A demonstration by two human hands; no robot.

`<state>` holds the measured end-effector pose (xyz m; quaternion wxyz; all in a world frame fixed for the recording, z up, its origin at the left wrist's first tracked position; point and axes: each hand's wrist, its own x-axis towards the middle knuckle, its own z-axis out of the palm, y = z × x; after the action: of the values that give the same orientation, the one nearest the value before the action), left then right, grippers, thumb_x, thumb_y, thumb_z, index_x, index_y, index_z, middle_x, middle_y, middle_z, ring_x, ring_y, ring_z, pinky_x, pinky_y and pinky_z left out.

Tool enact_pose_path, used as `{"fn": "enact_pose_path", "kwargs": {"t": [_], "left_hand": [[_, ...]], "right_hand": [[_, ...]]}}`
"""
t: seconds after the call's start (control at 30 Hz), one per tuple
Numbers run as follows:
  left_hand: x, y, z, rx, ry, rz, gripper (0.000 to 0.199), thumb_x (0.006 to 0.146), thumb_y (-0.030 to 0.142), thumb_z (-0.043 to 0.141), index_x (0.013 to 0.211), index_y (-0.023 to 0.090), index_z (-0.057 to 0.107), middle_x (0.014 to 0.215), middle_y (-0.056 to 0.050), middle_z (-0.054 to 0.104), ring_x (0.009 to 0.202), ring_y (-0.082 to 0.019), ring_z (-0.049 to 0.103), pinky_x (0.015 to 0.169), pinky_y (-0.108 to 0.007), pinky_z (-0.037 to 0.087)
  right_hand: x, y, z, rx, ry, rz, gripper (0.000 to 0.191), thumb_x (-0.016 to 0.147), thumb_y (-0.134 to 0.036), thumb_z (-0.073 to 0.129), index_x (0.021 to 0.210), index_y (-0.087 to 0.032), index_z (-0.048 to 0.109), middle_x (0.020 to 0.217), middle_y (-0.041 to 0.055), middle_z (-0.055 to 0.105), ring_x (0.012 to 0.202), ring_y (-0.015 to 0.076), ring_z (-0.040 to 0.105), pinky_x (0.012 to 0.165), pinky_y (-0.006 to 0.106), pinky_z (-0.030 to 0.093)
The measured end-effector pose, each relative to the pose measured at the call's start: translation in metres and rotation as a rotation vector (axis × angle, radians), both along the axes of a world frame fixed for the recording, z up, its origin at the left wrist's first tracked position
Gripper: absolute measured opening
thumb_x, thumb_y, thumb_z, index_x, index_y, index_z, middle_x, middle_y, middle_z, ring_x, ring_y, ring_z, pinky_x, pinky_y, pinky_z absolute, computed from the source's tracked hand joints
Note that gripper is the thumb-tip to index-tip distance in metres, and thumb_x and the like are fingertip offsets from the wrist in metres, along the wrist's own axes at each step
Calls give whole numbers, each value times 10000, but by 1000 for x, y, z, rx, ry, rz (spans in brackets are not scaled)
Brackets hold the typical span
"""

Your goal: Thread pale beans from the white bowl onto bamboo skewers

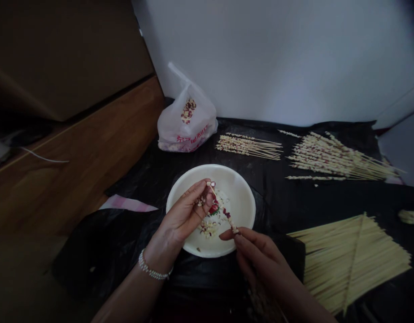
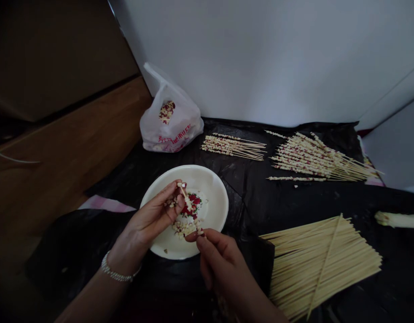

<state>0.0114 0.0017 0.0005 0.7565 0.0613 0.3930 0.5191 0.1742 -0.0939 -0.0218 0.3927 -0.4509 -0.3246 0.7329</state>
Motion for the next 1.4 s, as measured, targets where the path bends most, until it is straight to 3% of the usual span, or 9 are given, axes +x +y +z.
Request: {"fn": "enact_pose_path", "kwargs": {"t": [0.33, 0.47, 0.57, 0.7, 0.97, 1.1, 1.4], "left_hand": [[0, 2, 3, -24, 48, 4, 94, 796, 41, 660, 849, 93, 718, 777, -61, 687, 666, -82, 642, 606, -138, 551], [-2, 1, 1, 57, 128, -29, 97, 752, 64, 714, 845, 88, 725, 744, -39, 679, 626, -65, 621, 599, -134, 542], [-2, 0, -1, 120, 172, -50, 150, 725, 97, 753, 872, 96, 729, 752, -28, 678, 631, -61, 617, 603, -134, 539], [-2, -1, 0, 85, 110, -62, 228, 735, 88, 743, 957, 134, 728, 788, -23, 689, 658, -60, 629, 635, -139, 538], [-1, 0, 0, 114, 35, -160, 110, 713, 133, 776, 797, 107, 709, 692, -13, 659, 598, -61, 596, 573, -147, 517], [-1, -2, 3, 70, 82, -171, 130, 701, 125, 783, 802, 111, 702, 684, 1, 653, 609, -57, 601, 588, -143, 519], [-3, -4, 0, 139, 139, -224, 115, 716, 126, 773, 809, 85, 720, 689, -18, 664, 621, -61, 618, 617, -140, 521]], "right_hand": [[-2, -2, -1, -62, 68, -22, 282, 912, -432, 596, 1003, -196, 721, 443, -120, 246, 408, 60, 143, 389, 242, 66], [-2, -2, 1, -61, 93, -21, 284, 900, -435, 613, 1004, -195, 722, 456, -123, 212, 415, 61, 122, 391, 240, 54], [-2, -2, 2, -53, 96, -14, 289, 900, -435, 613, 1004, -188, 723, 459, -121, 213, 419, 61, 125, 395, 237, 50], [-2, -1, 3, -65, 104, -33, 303, 909, -425, 604, 1024, -167, 713, 452, -122, 228, 419, 61, 125, 395, 236, 56], [-1, -2, 3, -36, 100, 8, 294, 915, -428, 590, 1026, -183, 711, 458, -123, 225, 419, 63, 131, 395, 233, 57], [-1, -2, 2, -27, 74, -4, 304, 912, -439, 577, 1021, -189, 711, 452, -123, 215, 414, 69, 124, 396, 243, 53], [-2, -2, 4, -13, 56, 1, 318, 896, -455, 581, 996, -188, 719, 445, -120, 220, 408, 72, 129, 399, 249, 56]]}}
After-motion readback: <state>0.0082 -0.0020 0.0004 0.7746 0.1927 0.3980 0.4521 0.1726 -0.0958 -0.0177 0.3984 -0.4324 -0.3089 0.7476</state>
